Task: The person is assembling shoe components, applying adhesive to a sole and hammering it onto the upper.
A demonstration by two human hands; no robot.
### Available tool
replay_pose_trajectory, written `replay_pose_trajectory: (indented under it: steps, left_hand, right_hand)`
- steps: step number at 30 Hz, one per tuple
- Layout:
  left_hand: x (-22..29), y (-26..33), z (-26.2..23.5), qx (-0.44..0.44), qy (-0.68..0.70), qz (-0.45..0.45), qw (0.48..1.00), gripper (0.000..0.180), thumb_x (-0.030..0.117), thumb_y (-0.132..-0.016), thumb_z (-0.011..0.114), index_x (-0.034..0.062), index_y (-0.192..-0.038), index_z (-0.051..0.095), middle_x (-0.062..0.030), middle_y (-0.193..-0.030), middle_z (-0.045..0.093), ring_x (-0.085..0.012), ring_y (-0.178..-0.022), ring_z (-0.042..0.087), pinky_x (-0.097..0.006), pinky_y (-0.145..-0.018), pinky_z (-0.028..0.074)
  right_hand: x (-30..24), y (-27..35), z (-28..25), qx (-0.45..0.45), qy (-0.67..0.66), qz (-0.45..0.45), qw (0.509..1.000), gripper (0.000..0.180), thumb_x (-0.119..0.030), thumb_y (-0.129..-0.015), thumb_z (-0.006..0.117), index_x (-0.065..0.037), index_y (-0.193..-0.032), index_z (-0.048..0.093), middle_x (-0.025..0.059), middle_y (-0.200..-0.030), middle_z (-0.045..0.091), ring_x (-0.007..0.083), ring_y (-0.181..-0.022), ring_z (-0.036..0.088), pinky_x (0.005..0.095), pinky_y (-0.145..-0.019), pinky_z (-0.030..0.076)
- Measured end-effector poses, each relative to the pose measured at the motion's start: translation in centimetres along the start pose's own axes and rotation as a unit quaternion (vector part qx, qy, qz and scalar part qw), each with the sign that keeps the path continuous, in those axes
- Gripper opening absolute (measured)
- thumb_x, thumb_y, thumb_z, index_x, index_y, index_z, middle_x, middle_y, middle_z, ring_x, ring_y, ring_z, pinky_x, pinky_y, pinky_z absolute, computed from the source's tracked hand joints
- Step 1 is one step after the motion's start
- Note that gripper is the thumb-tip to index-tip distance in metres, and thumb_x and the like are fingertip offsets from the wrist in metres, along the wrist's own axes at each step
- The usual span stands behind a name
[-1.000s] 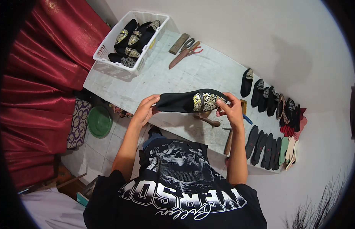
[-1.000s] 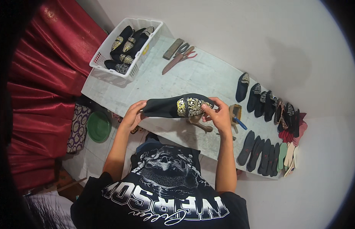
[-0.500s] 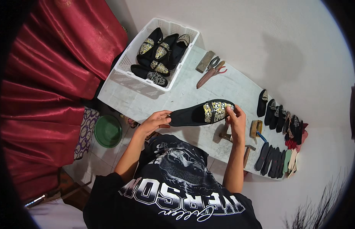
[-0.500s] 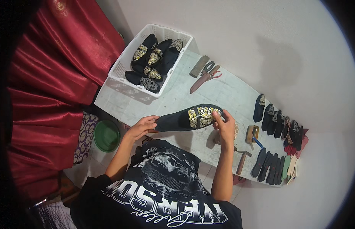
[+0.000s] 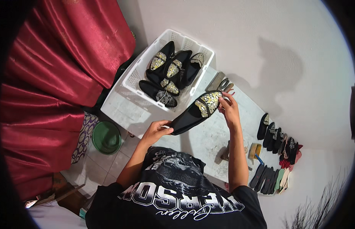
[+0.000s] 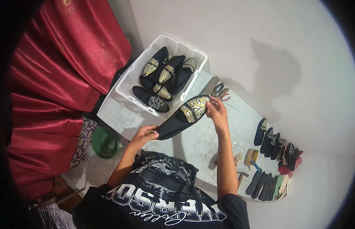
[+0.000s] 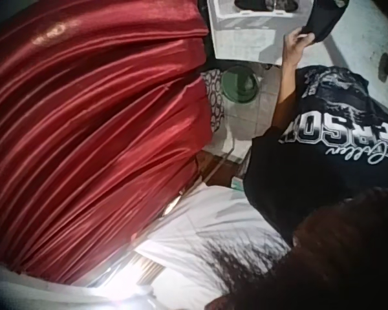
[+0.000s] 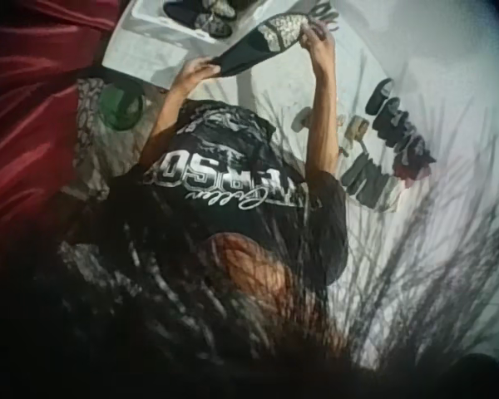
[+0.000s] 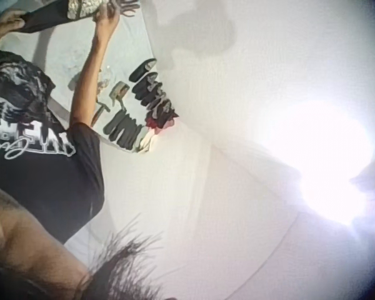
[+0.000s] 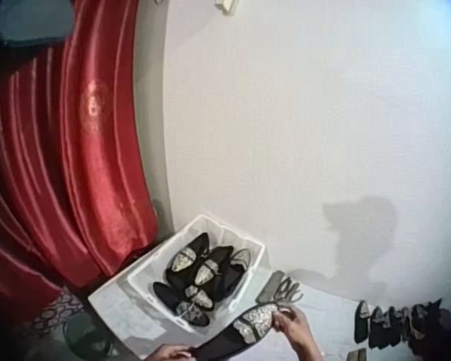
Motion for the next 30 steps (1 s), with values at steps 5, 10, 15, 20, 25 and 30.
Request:
replay_pose_trajectory:
  steps: [5,10,15,20,25,30]
  left_hand:
    - [2.7,-4.3,-3.0,0.099,-0.010,0.053,0.994,0.051,0.019,-0.096,0.074,-0.0061,-0.138,0.059,-0.0094,-0.115,0.070,-0.0134,-0.099,0.069,-0.028,-0.087,0.059]
    - [5.0,-10.9,-6.1,0.162,0.014,0.055,0.985,0.052,0.021,-0.096,0.076,-0.0063,-0.138,0.059,-0.0100,-0.115,0.070,-0.0134,-0.098,0.069,-0.028,-0.083,0.059]
    - [6.2,-18.0,-8.5,0.216,-0.030,0.071,0.973,0.057,0.021,-0.095,0.077,-0.0090,-0.139,0.057,-0.0153,-0.117,0.071,-0.0154,-0.100,0.070,-0.028,-0.085,0.059]
    - [5.3,-22.4,-10.4,0.256,-0.126,0.075,0.956,0.062,0.022,-0.093,0.079,-0.0111,-0.140,0.055,-0.0228,-0.127,0.069,-0.0187,-0.103,0.072,-0.029,-0.090,0.057]
    - [3.9,-23.8,-11.2,0.307,-0.228,0.065,0.922,0.064,0.030,-0.092,0.079,-0.0093,-0.137,0.059,-0.0201,-0.126,0.067,-0.0224,-0.101,0.073,-0.030,-0.089,0.056]
    - [2.8,-24.2,-11.1,0.307,-0.265,0.041,0.913,0.061,0.034,-0.094,0.077,-0.0084,-0.134,0.062,-0.0199,-0.128,0.064,-0.0231,-0.096,0.073,-0.032,-0.087,0.057]
  right_hand:
    - [-1.4,-9.3,4.4,-0.068,0.010,0.001,0.998,0.036,-0.012,-0.099,0.066,-0.007,-0.135,0.061,-0.0002,-0.087,0.064,0.0086,-0.075,0.057,0.0259,-0.066,0.047]
    - [-2.9,-19.5,8.4,-0.094,0.106,-0.031,0.989,0.040,-0.010,-0.095,0.066,-0.011,-0.134,0.062,0.0069,-0.091,0.072,0.0115,-0.076,0.062,0.0283,-0.065,0.049]
    - [-1.8,-30.0,11.3,-0.100,0.197,-0.113,0.969,0.043,-0.009,-0.093,0.062,-0.012,-0.137,0.059,0.0142,-0.098,0.075,0.0224,-0.091,0.069,0.0352,-0.084,0.053]
    - [0.4,-35.6,13.8,-0.079,0.264,-0.135,0.952,0.046,-0.013,-0.093,0.061,-0.016,-0.139,0.059,0.0237,-0.106,0.074,0.0387,-0.104,0.071,0.0444,-0.095,0.053]
    - [2.3,-38.0,15.4,-0.109,0.409,-0.115,0.899,0.052,-0.018,-0.094,0.061,-0.027,-0.144,0.054,0.0210,-0.122,0.070,0.0466,-0.119,0.062,0.0568,-0.105,0.047]
    - [2.9,-38.0,15.9,-0.125,0.542,-0.072,0.828,0.055,-0.025,-0.096,0.063,-0.037,-0.148,0.051,0.0137,-0.133,0.067,0.0456,-0.130,0.054,0.0717,-0.109,0.037]
Point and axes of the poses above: each hand's wrist, its own y-axis away from the middle knuckle, its own z-axis out of the palm, x = y × z, the point moved 5 cm from there along -y, towards the middle knuckle
